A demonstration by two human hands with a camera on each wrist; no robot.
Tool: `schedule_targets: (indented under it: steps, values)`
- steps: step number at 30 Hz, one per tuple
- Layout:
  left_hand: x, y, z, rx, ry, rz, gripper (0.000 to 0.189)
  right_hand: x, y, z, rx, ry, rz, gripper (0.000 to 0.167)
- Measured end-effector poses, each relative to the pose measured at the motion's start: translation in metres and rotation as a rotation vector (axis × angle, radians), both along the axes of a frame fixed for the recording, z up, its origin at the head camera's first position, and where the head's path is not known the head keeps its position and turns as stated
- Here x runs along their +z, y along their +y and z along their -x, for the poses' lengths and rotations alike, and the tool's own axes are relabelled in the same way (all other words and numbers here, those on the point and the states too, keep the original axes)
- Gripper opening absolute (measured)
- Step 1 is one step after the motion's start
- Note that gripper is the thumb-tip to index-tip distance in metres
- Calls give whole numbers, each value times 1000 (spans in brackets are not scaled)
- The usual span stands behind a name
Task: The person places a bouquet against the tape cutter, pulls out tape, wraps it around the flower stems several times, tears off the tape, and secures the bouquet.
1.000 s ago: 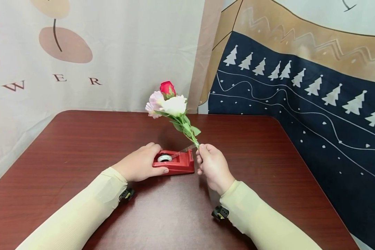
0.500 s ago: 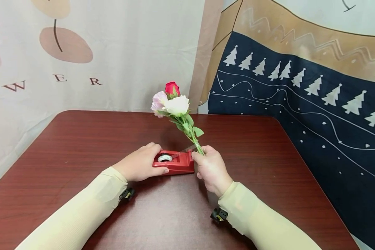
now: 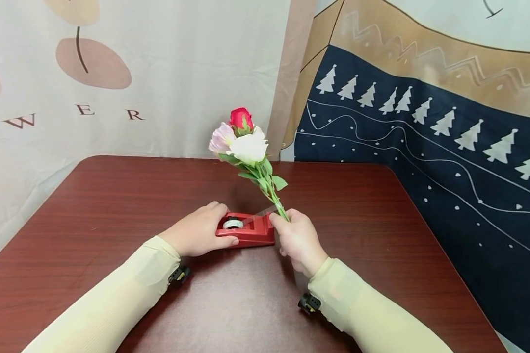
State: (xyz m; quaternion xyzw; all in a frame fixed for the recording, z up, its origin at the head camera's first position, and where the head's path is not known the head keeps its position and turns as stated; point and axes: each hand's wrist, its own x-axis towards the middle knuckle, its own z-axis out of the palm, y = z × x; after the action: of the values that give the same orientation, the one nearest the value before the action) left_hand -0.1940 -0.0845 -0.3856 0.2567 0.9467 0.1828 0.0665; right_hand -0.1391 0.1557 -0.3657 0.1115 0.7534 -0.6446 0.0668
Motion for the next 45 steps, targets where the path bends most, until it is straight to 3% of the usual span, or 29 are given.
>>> schedule_targets:
  steps: [6,14,18,24,29,31,33,37,40,42,45]
  values:
    - [0,0,0,-3,-5,8,59,-2,-3,-1,86,-51,105,32]
    - [-1,-1,1,-2,-10,-23,52,-1,-1,1,140,-106,200,33]
    - [-1,-1,1,-1,-7,-23,52,1,0,1,135,-65,223,24]
    - [-2,-1,1,2,-7,-14,51,0,0,-1,82,24,162,21]
    - [-2,-1,1,0,-4,-22,51,0,2,-1,55,9,208,23]
    - [-2,-1,1,1,-6,-24,50,0,4,-1,72,-17,286,24]
    - [-2,-1,1,3,-6,-25,50,0,7,0,121,-41,431,27]
    - [-3,-1,1,-1,-4,-32,50,-1,13,0,321,-110,837,39]
    - [-2,0,2,-8,-2,-44,51,0,16,0,410,-146,995,43]
    - [-2,0,2,-8,0,-45,51,0,16,1,392,-131,969,39]
    - [-3,-1,2,-2,-3,-39,50,0,14,2,296,-71,768,26]
